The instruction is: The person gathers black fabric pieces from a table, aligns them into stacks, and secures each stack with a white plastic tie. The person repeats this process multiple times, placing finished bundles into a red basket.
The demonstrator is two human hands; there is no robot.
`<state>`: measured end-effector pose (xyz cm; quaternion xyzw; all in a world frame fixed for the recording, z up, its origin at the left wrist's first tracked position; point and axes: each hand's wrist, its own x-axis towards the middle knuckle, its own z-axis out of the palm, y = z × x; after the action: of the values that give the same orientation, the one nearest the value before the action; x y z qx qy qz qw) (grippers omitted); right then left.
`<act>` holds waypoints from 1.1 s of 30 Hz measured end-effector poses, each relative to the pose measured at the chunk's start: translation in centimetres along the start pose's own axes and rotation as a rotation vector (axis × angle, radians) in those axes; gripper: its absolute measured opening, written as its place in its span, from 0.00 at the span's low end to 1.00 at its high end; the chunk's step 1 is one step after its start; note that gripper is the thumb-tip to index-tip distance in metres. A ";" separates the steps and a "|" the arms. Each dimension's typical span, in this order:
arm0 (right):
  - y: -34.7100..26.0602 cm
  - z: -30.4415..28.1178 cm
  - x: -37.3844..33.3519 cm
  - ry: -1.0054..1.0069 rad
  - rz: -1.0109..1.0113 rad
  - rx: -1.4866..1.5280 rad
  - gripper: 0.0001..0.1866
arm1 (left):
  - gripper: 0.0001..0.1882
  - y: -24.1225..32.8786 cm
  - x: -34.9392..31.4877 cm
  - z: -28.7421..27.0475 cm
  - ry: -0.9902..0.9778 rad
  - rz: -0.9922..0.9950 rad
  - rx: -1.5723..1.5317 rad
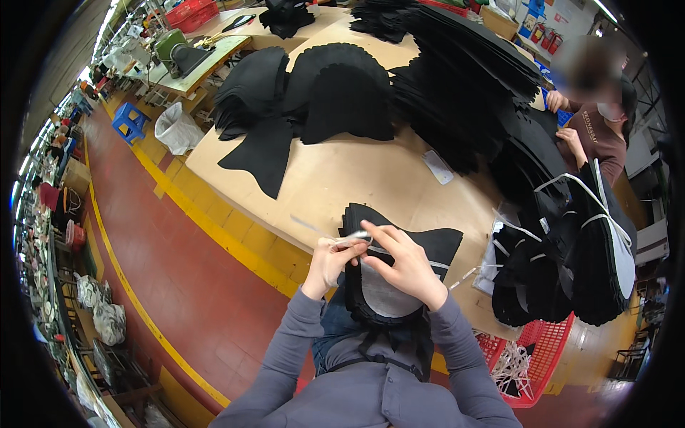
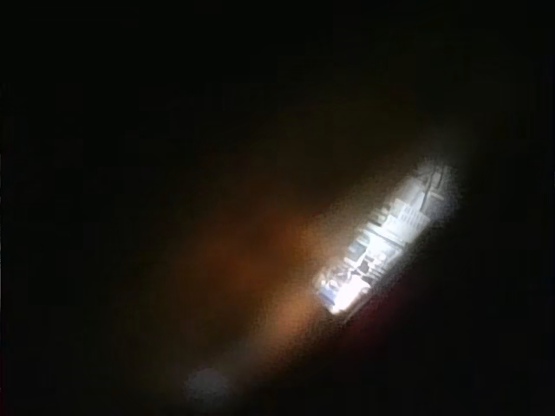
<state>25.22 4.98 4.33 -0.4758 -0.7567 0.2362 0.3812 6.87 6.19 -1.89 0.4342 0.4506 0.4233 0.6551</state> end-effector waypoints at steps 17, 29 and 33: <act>-1.2 1.7 -1.0 0.144 0.082 -0.115 0.13 | 0.09 1.5 0.7 -2.9 -0.223 -0.304 -0.212; 0.5 -3.6 -2.2 0.358 0.470 1.779 0.29 | 0.12 0.6 0.4 -1.2 -0.111 -0.115 -0.217; 2.6 -6.8 -3.7 0.822 0.237 1.221 0.34 | 0.12 0.6 0.6 -1.4 -0.075 -0.164 -0.240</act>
<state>33.02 2.74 5.19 -0.3077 -0.2311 0.4571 0.8018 5.53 7.23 -1.75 0.3300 0.4061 0.4028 0.7509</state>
